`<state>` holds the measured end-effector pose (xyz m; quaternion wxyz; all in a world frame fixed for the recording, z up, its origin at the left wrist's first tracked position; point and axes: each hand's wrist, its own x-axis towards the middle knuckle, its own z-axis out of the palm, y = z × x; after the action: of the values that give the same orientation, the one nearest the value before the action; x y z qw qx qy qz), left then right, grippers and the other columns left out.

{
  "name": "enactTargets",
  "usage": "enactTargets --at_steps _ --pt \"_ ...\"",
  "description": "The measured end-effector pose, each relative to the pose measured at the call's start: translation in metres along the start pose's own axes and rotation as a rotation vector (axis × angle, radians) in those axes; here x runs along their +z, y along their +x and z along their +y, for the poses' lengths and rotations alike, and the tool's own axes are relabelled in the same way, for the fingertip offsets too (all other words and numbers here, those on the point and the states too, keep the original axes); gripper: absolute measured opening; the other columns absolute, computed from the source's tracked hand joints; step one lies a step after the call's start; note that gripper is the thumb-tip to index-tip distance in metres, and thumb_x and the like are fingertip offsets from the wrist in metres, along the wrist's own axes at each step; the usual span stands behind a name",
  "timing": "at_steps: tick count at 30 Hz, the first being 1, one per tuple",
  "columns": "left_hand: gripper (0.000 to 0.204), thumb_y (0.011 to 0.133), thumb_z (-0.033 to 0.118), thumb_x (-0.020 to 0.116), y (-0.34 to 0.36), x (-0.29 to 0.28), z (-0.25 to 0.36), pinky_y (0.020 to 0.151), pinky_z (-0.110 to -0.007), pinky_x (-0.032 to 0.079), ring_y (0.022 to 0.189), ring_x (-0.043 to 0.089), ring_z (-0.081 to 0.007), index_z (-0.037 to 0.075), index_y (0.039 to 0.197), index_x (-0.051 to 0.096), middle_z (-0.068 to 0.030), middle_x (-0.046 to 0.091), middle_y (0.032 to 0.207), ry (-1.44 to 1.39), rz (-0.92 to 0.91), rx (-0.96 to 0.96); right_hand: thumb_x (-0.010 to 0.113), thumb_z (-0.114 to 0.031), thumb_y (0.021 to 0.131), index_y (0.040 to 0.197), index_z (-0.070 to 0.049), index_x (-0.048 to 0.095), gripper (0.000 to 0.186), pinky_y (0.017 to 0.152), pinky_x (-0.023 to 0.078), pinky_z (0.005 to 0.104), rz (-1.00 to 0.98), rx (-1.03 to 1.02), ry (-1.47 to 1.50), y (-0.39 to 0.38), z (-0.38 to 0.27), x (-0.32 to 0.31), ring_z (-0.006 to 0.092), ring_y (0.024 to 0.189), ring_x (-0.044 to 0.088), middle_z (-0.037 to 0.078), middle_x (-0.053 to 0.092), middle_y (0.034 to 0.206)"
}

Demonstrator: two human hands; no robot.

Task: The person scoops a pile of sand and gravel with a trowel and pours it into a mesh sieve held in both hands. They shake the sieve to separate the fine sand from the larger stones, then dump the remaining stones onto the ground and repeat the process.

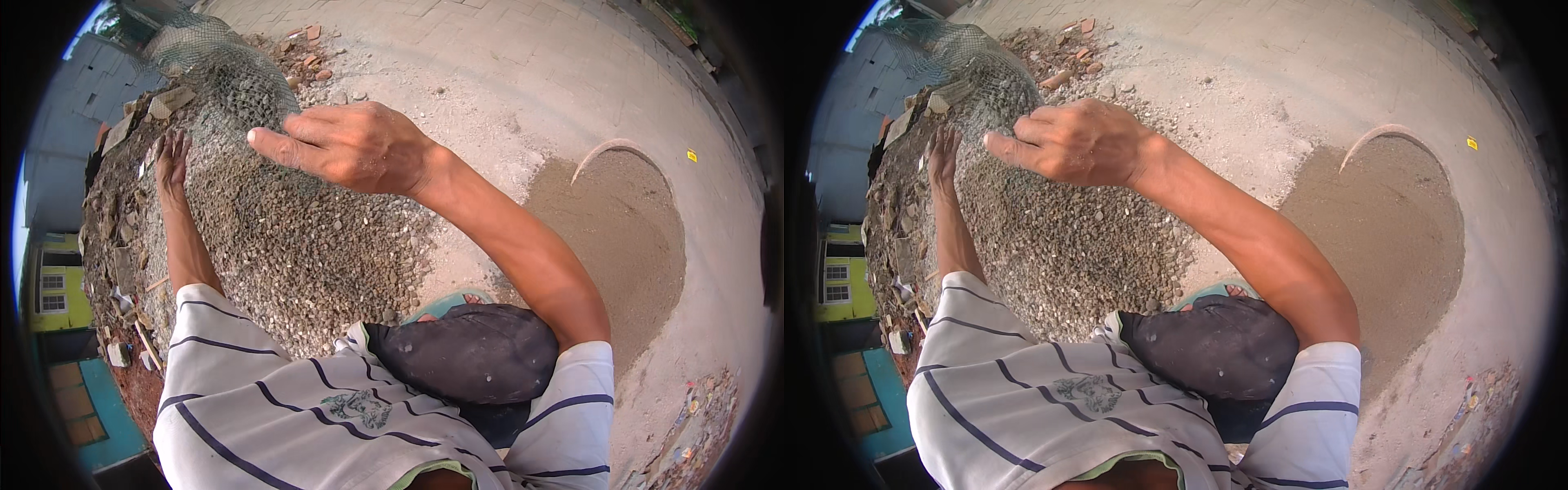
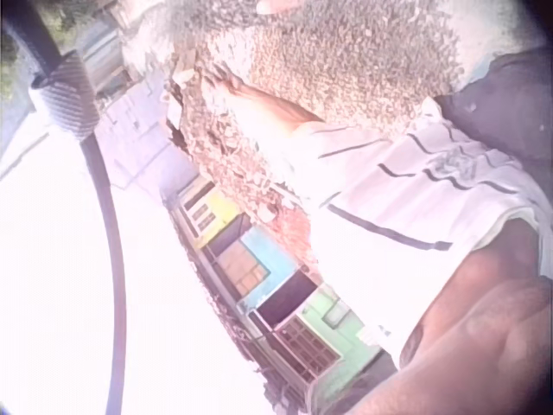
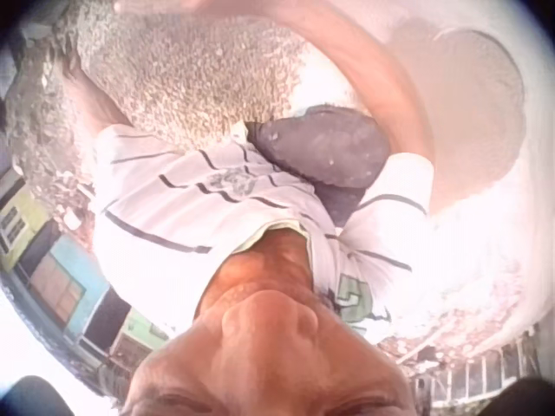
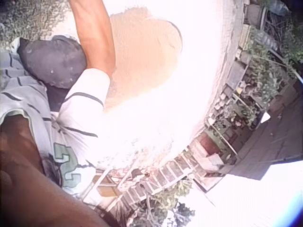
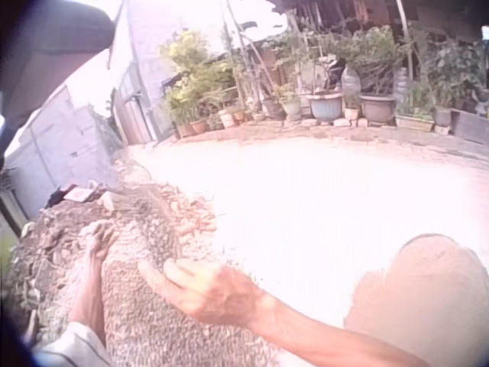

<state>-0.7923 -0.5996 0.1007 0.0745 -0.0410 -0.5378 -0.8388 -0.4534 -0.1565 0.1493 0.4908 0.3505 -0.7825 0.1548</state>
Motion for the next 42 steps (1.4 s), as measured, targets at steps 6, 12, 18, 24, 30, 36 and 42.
enactTargets --at_steps 6,12,18,24,30,36,42 --pt "0.052 0.096 0.005 0.055 -0.014 -0.055 0.067 0.111 -0.060 0.029 0.140 0.031 -0.0360 0.013 0.143 0.035 -0.0083 0.033 0.154 -0.035 0.012 0.250 0.059 -0.006 0.085 0.136 -0.020 0.052 0.053 0.064 0.062 0.0270 0.104 0.005 0.099 0.014 -0.006 0.030 0.0172 0.086 0.068 0.005 0.067 0.095" --pt "0.059 0.098 0.012 0.055 -0.031 -0.029 0.069 0.115 -0.059 0.003 0.140 0.035 -0.0293 0.015 0.150 0.027 -0.0040 0.037 0.153 0.150 -0.034 0.232 0.056 -0.001 0.087 0.137 -0.018 0.049 0.053 0.061 0.063 0.0237 0.126 0.115 0.102 -0.001 -0.002 0.012 0.0178 0.080 0.070 0.009 0.069 0.102" --pt "0.052 0.097 0.018 0.058 -0.052 0.104 0.039 0.109 -0.051 0.039 0.128 0.049 -0.0332 0.001 0.143 0.040 -0.0170 0.047 0.142 0.266 -0.166 0.153 0.058 0.007 0.083 0.137 -0.017 0.050 0.060 0.069 0.063 0.0307 0.253 0.380 0.059 -0.045 0.022 -0.056 0.0242 0.089 0.070 0.012 0.068 0.112" --pt "0.048 0.095 0.018 0.061 -0.064 0.273 -0.032 0.096 -0.047 0.053 0.114 0.060 -0.0327 -0.001 0.137 0.046 -0.0188 0.055 0.130 0.196 -0.653 0.039 0.058 -0.001 0.091 0.134 -0.013 0.053 0.046 0.073 0.061 0.0305 0.406 0.832 -0.020 -0.108 -0.007 -0.203 0.0212 0.092 0.070 0.013 0.068 0.110" --pt "0.045 0.098 0.021 0.056 -0.291 0.536 -0.117 0.080 -0.031 0.057 0.106 0.065 -0.0307 -0.006 0.132 0.047 -0.0222 0.058 0.127 0.131 -1.201 -0.155 0.056 -0.018 0.098 0.134 0.003 0.047 0.043 0.075 0.061 0.0342 0.633 1.164 -0.321 -0.183 -0.139 -0.380 0.0267 0.095 0.069 0.020 0.066 0.108" --pt "0.041 0.097 0.017 0.056 -0.505 0.642 -0.115 0.070 -0.027 0.060 0.096 0.069 -0.0317 -0.011 0.126 0.049 -0.0243 0.062 0.120 -0.052 -1.588 -0.339 0.062 -0.031 0.094 0.143 0.008 0.029 0.071 0.093 0.053 0.0397 1.240 1.315 -0.620 -0.202 -0.366 -0.459 0.0332 0.116 0.058 0.026 0.051 0.131" --pt "0.043 0.097 0.012 0.052 -0.702 0.617 -0.116 0.072 -0.028 0.063 0.101 0.066 -0.0367 -0.015 0.130 0.042 -0.0285 0.059 0.118 -0.175 -1.842 -0.656 0.063 -0.029 0.093 0.126 0.006 0.054 0.049 0.078 0.052 0.0318 1.525 1.844 -1.585 -0.272 -0.695 -0.319 0.0201 0.095 0.063 0.015 0.065 0.107"
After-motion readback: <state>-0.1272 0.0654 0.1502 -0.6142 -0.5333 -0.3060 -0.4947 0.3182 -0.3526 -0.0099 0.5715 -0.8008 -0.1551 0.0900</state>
